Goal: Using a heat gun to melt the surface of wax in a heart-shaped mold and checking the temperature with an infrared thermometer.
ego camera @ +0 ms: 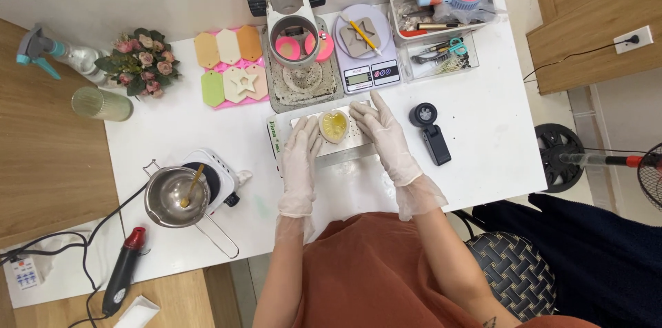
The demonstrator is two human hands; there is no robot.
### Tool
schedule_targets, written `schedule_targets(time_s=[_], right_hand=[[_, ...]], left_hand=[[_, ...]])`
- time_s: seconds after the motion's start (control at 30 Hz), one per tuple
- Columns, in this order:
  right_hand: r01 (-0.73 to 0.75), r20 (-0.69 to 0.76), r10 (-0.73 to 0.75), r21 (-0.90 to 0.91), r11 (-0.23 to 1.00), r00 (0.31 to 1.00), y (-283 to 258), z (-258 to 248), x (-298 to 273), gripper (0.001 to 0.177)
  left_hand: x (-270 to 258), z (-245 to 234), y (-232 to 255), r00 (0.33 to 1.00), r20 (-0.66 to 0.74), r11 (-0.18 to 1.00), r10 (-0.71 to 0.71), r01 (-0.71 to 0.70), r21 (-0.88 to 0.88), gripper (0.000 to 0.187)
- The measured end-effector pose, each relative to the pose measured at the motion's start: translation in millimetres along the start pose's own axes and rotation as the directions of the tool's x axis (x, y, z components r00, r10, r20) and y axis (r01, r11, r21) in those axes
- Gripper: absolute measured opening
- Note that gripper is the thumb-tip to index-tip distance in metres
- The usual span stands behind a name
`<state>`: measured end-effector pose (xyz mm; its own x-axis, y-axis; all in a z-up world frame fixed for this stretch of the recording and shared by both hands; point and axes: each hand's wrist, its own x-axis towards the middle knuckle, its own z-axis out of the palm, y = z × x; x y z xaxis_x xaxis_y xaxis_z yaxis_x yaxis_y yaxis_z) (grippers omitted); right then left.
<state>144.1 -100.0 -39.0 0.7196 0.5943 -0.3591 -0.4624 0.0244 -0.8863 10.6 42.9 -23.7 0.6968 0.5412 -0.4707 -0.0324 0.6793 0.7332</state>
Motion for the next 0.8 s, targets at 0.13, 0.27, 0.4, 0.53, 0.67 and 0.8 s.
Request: schedule_targets(time_s=[0.13, 0.27, 0.4, 0.53, 0.67, 0.8], right_hand=[[-0.068, -0.038, 0.071, 0.063, 0.996, 0.997, -3, 8, -3, 0.067], [-0.117, -0.019, 0.119, 0.108, 0.987, 0.993, -3, 9, -10, 0.062], [-0.118, -0.014, 0.120, 0.107, 0.987, 0.993, 0, 9, -10, 0.057], [-0.114, -0.035, 0.116, 0.066, 0.991, 0.993, -1, 14, -15, 0.053], [-0.106, -0.043, 0.108, 0.048, 0.993, 0.993, -5, 16, -17, 0.052], [-0.111, -0.019, 0.112, 0.066, 0.992, 0.994, -5, 13, -16, 0.051]], left_hand=[[7, -11, -12, 0.999, 0.012, 0.991, 0.034, -0.032, -0.126, 0.059], [5, -14, -11, 0.999, 0.038, 0.988, 0.014, -0.008, -0.153, 0.059], [8, -18, -16, 0.998, 0.061, 0.990, -0.003, 0.011, -0.140, 0.058], [6, -15, -12, 0.998, 0.043, 0.991, -0.034, 0.039, -0.127, 0.058], [0, -3, 3, 0.996, 0.008, 0.993, -0.085, 0.085, -0.077, 0.058], [-1, -2, 7, 0.993, 0.003, 0.991, -0.118, 0.118, -0.066, 0.057]])
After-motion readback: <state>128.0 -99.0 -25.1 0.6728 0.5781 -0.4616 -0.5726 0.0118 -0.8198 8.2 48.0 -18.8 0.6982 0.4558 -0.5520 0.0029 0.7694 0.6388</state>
